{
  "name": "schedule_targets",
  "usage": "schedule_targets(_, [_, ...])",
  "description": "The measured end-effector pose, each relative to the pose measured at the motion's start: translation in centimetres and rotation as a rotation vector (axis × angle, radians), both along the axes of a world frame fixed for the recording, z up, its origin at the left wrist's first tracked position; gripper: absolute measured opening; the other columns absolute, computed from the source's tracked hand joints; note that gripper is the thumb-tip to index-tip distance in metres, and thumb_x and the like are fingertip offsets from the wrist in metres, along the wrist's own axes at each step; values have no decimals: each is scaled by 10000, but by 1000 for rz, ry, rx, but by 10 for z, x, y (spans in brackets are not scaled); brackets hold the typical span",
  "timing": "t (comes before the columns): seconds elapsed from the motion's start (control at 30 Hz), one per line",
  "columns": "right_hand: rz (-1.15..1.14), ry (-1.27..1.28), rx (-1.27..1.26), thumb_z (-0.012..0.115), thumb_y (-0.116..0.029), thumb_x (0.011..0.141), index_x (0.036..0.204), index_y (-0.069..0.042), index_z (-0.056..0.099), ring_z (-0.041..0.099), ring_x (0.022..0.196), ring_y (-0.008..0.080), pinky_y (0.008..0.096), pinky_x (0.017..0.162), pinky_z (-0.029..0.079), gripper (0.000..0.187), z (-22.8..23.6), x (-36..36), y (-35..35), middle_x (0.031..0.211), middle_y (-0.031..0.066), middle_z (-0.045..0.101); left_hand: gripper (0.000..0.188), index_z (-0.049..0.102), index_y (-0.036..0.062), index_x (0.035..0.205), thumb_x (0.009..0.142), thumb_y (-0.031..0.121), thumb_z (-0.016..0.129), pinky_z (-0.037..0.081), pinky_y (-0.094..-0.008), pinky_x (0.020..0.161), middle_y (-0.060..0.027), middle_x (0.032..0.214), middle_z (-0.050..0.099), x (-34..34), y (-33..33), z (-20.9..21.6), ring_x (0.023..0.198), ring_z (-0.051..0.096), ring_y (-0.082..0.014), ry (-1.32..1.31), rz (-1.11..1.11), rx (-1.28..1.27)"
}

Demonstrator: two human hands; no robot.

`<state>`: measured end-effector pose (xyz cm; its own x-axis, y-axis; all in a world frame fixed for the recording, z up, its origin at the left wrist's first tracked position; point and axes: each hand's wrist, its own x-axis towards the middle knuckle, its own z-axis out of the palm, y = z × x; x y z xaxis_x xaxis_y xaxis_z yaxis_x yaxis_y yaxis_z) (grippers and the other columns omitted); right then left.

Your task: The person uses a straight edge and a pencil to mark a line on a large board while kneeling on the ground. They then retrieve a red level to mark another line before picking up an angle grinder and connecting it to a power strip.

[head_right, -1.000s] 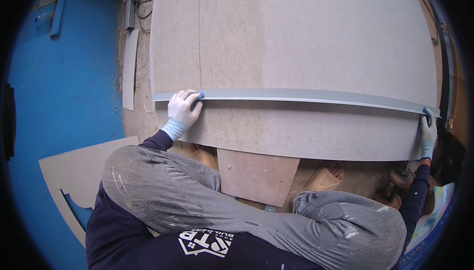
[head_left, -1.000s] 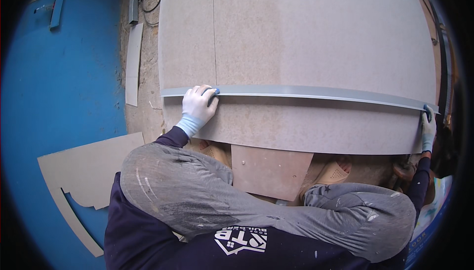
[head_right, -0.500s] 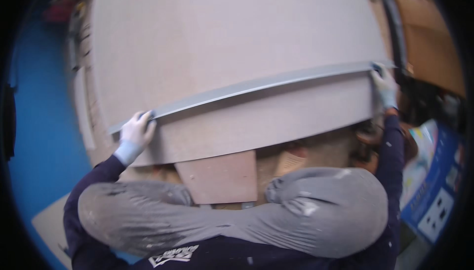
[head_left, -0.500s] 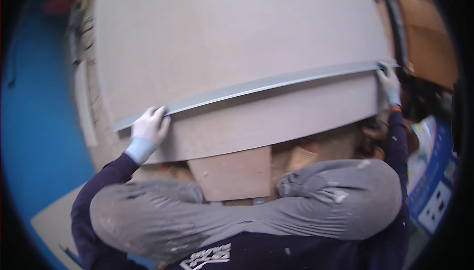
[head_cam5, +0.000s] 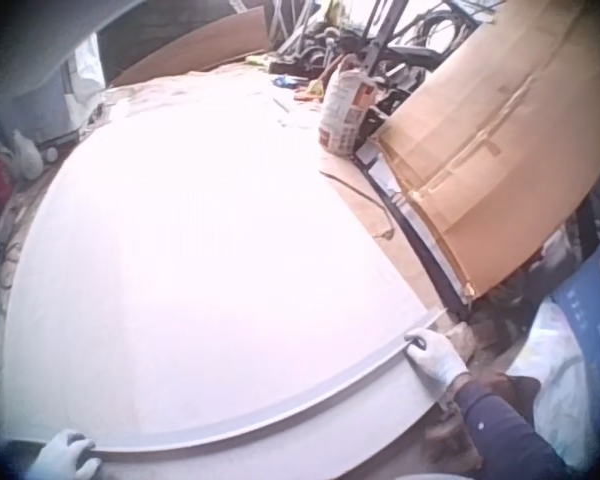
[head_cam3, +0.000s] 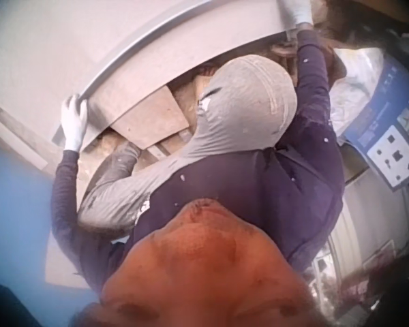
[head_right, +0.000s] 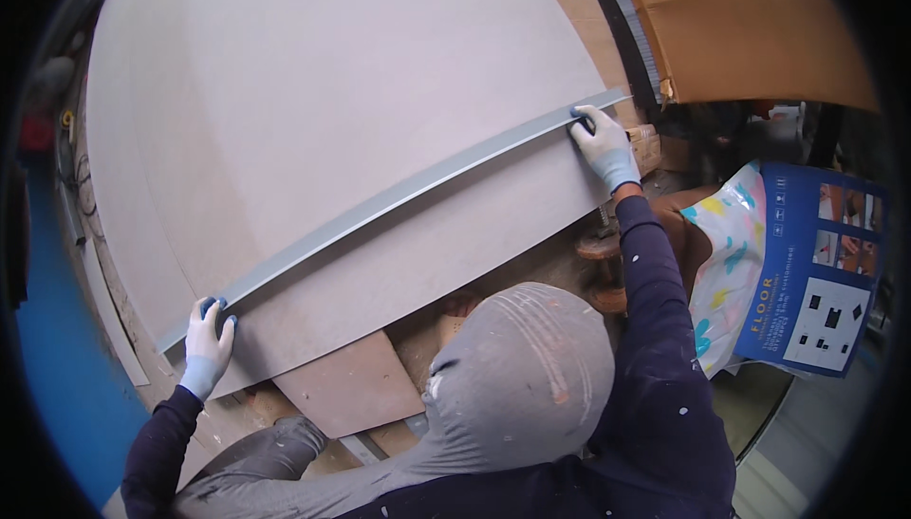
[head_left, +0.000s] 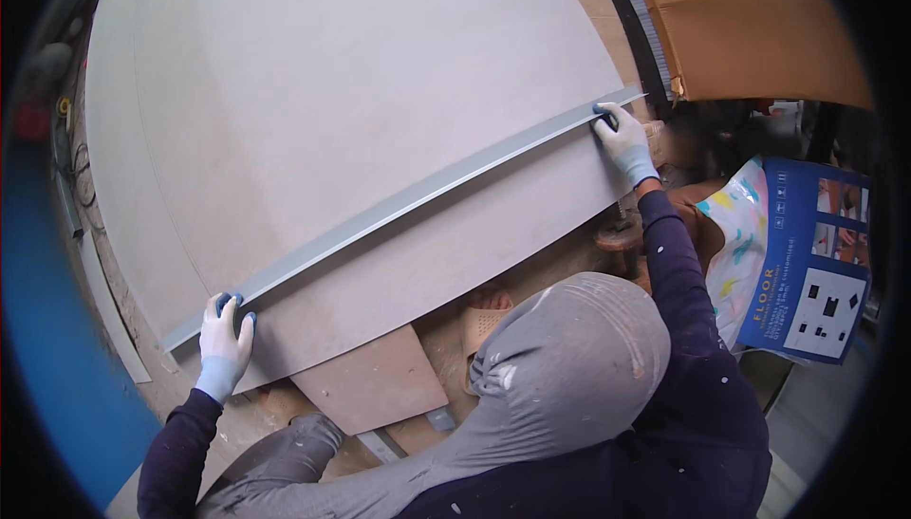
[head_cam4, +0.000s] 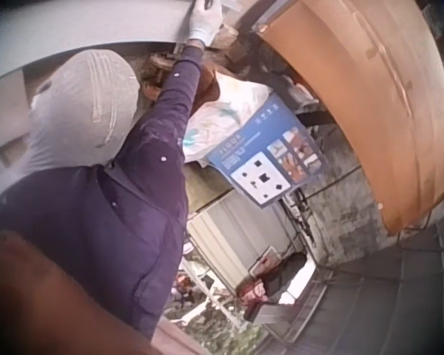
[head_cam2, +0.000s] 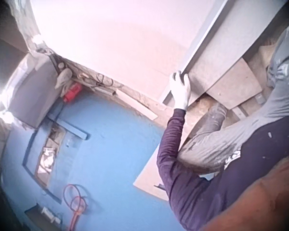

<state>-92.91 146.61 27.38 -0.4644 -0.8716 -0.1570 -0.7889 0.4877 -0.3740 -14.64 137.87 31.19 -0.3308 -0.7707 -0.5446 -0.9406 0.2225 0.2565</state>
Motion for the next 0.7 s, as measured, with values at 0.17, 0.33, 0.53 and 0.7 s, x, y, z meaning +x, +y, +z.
schedule_targets(0.17, [-1,-16,-20,676,-184,940,1248,-29,702,734,1108,307,365,977,553,345,7,8,-3,1187,196,752,435,682,34,1311,957,284,709,536,-481,995,-220,1370,607,-23,-2,-6,1192,645,-420,-68,77,-45])
schedule_targets(0.33, [-9,13,-63,677,-170,940,1252,-19,703,728,1102,293,364,988,545,348,3,9,-4,1191,194,750,431,690,76,1319,910,201,747,565,-470,933,-175,1330,638,-30,2,-16,1097,689,-396,-85,42,-177])
schedule_targets(0.53, [-49,-5,-99,710,-187,893,1190,-45,731,731,1101,305,365,983,556,329,2,15,-7,1178,170,747,411,714,67,1278,888,185,771,576,-438,903,-143,1271,669,-29,-1,-18,1063,707,-368,-90,116,-125])
schedule_targets(0.7, [-34,21,-133,712,-185,887,1175,-47,729,733,1076,302,363,960,558,319,-7,8,-2,1167,164,749,388,723,59,1256,893,188,768,579,-450,877,-138,1269,666,-31,-3,-17,1027,718,-372,-87,96,-112])
